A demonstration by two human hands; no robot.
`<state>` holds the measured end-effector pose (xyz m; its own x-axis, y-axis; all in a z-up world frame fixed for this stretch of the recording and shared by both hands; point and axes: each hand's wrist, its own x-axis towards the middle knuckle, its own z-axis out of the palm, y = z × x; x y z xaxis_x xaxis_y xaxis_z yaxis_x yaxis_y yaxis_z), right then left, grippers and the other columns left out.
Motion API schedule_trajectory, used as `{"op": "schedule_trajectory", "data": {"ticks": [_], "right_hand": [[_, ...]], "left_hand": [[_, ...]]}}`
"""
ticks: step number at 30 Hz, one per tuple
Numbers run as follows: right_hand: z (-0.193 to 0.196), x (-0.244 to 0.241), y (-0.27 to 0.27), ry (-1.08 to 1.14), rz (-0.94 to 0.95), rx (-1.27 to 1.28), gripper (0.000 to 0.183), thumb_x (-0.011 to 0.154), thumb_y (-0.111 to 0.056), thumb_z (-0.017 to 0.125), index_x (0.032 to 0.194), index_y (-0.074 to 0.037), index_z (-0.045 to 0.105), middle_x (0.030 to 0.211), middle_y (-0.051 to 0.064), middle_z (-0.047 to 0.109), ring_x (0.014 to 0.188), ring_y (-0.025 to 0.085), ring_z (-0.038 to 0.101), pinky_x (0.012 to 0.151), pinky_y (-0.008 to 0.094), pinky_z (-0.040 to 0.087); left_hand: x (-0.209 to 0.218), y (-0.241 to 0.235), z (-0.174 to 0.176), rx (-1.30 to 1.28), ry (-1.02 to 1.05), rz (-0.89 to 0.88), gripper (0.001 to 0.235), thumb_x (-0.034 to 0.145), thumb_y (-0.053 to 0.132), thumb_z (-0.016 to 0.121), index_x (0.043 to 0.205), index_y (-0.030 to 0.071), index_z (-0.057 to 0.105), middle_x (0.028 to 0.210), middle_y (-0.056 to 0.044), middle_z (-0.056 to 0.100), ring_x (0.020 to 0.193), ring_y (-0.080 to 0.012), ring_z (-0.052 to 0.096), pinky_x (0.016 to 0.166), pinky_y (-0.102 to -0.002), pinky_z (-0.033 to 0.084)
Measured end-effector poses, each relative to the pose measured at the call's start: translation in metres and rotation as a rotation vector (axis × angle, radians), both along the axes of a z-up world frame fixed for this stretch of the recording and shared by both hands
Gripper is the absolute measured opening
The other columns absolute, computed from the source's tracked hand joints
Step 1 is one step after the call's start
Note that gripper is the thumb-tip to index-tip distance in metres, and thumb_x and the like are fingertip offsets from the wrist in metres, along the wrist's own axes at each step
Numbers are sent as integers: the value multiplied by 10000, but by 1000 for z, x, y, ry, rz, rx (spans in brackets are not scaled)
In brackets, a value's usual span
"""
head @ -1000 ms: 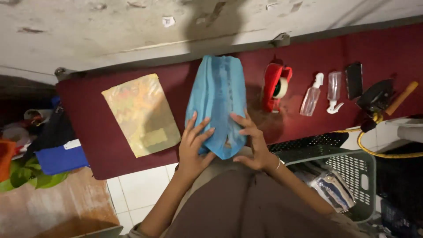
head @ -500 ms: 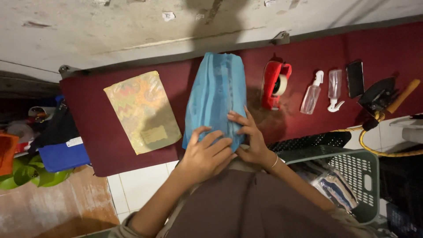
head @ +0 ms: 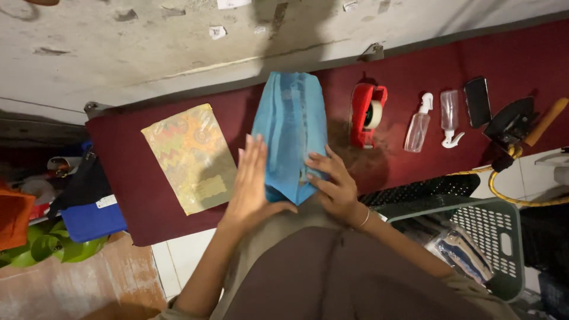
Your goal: The person places folded clothes into a blue vacuum-seal bag on a red table, seals the bag, and uses a tape dispenser to apply tape. They then pick up a second vacuum-sealed package from a basket and place it on the table.
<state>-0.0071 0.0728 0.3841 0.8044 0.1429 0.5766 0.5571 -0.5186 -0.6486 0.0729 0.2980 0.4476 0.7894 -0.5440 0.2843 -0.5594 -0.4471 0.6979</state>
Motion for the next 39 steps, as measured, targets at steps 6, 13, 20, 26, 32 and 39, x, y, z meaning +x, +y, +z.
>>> {"op": "schedule_trajectory", "data": {"ticks": [6, 13, 20, 26, 32, 39], "right_hand": [[19, 6, 16, -49, -179, 25, 305, 785, 163, 689, 1071, 69, 737, 1150, 178, 700, 1212, 346, 676, 1164, 596, 467], [23, 15, 12, -85, -151, 41, 217, 859, 170, 687, 1047, 75, 738, 1078, 186, 730, 1149, 334, 712, 1153, 585, 483], [33, 15, 3, -183, -140, -193, 143, 826, 39, 740, 962, 13, 774, 1036, 108, 743, 1050, 266, 703, 1012, 496, 510], [14, 4, -5, -258, -172, -280, 147, 764, -57, 778, 911, -44, 780, 929, 44, 692, 889, 239, 597, 851, 435, 427], [4, -10, -27, -271, -91, -180, 87, 925, -147, 745, 956, -66, 730, 932, 37, 650, 898, 221, 611, 858, 426, 448], [-232, -29, -178, 492, -933, 266, 268, 1006, -209, 650, 1215, -43, 623, 1183, 110, 592, 1071, 210, 592, 933, 326, 485]], "left_hand": [[-15, -13, -61, -71, 28, 26, 1003, 621, 150, 928, 1487, 39, 434, 1572, -171, 436, 1524, -398, 344, 1261, -571, 265], [-13, -26, -67, -110, -58, 2, 961, 618, 85, 876, 1485, 23, 465, 1570, -151, 459, 1497, -370, 422, 1267, -557, 298], [-9, -31, -76, -166, -215, -55, 690, 708, 124, 844, 1363, 91, 631, 1455, -63, 606, 1419, -286, 511, 1226, -536, 329], [-19, -41, -81, -143, -382, -20, 382, 834, 110, 733, 1214, 137, 759, 1325, 33, 695, 1269, -225, 568, 1219, -548, 283], [-19, -40, -77, -75, -509, 73, 395, 746, 63, 687, 1106, 176, 804, 1252, 91, 734, 1059, -196, 531, 1046, -471, 318], [-22, -51, -89, -119, -629, 243, 144, 852, 161, 861, 959, 200, 773, 1082, 132, 758, 970, -168, 499, 949, -415, 308]]}}
